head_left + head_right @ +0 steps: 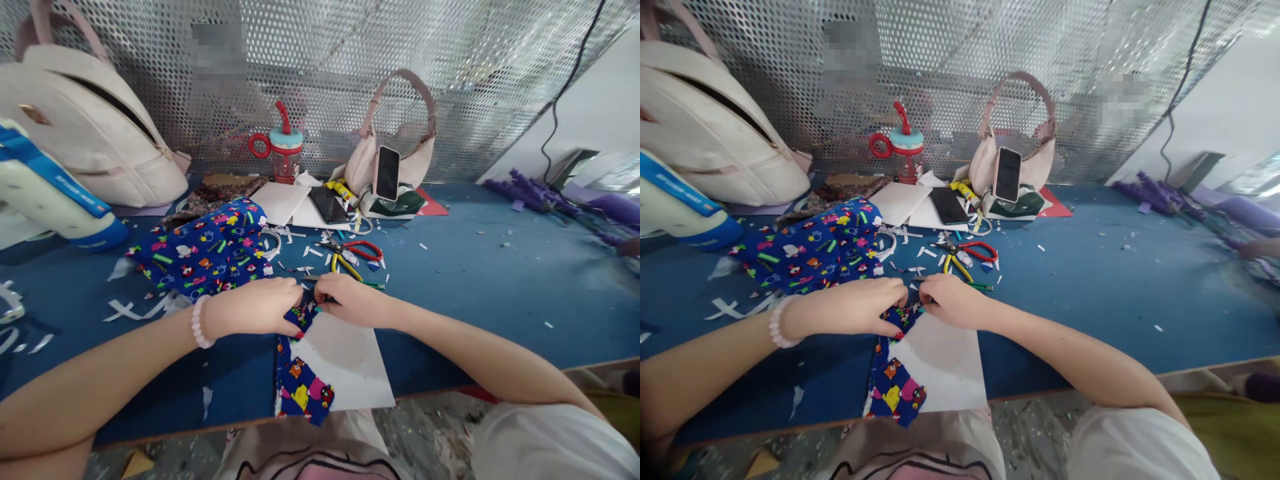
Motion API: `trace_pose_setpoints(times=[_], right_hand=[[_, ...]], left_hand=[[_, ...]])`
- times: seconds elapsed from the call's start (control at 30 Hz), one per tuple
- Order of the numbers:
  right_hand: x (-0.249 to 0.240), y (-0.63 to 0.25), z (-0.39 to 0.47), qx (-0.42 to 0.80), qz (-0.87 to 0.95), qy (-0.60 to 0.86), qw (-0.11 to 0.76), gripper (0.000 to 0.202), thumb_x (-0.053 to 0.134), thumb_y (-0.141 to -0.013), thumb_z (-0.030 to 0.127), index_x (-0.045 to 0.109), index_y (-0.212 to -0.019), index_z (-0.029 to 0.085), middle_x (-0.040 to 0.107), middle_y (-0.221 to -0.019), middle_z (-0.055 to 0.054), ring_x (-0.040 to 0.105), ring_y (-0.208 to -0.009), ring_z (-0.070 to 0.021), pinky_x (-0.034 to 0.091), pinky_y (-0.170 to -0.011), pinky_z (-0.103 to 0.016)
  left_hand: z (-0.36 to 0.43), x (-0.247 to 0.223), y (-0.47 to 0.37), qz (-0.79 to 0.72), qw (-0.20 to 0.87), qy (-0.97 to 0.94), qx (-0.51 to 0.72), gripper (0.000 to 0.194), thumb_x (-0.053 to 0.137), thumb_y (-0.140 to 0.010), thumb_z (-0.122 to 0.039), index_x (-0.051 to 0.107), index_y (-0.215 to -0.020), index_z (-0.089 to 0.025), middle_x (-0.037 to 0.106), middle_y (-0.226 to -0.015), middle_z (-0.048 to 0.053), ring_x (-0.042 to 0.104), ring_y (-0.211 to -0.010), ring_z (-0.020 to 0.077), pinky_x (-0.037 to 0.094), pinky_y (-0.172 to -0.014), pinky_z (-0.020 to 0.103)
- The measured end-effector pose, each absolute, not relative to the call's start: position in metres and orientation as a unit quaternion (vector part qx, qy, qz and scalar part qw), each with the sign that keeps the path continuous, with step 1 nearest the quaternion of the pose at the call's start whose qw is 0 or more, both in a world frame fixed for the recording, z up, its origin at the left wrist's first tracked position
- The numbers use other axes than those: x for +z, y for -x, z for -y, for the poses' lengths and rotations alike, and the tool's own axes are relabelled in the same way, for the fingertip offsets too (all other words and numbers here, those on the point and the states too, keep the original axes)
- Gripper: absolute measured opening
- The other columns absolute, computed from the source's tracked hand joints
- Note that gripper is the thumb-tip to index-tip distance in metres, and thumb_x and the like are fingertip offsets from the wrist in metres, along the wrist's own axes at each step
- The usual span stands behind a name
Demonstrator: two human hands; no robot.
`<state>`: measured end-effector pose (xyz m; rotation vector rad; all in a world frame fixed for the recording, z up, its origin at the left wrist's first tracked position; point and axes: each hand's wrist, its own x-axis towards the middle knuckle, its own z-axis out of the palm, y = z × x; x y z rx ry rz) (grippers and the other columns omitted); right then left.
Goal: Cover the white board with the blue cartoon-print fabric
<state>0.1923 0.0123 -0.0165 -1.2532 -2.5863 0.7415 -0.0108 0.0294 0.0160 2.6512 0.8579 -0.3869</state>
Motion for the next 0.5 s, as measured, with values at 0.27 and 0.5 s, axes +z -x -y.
trace_pose_setpoints(times=[0.27,0.5], right_hand=[[-0.001,-0.198,-0.011,0.312,0.826,0.444,0.151,0.01,0.048,-0.082,0.009,0.049,-0.083,0.019,0.052,-0.07,0.004,0.045,-0.063,-0.0099,0.035,-0.061,-0.023],[0.02,-0.208,-0.015,0.404,0.775,0.432,0.221,0.019,0.054,-0.087,0.035,0.055,-0.087,0.016,0.051,-0.067,0.004,0.042,-0.06,-0.0094,0.035,-0.056,-0.023]], left_hand=[[-0.052,0.019,0.016,-0.29,0.273,-0.908,-0.128,0.034,0.063,-0.081,-0.046,0.061,-0.095,-0.016,0.061,-0.087,0.003,0.055,-0.072,0.0177,0.037,-0.061,0.025],[-0.055,0.045,0.018,-0.277,0.406,-0.87,-0.027,0.033,0.06,-0.081,-0.046,0.063,-0.097,-0.017,0.059,-0.083,0.0,0.05,-0.068,0.0129,0.036,-0.059,0.022]])
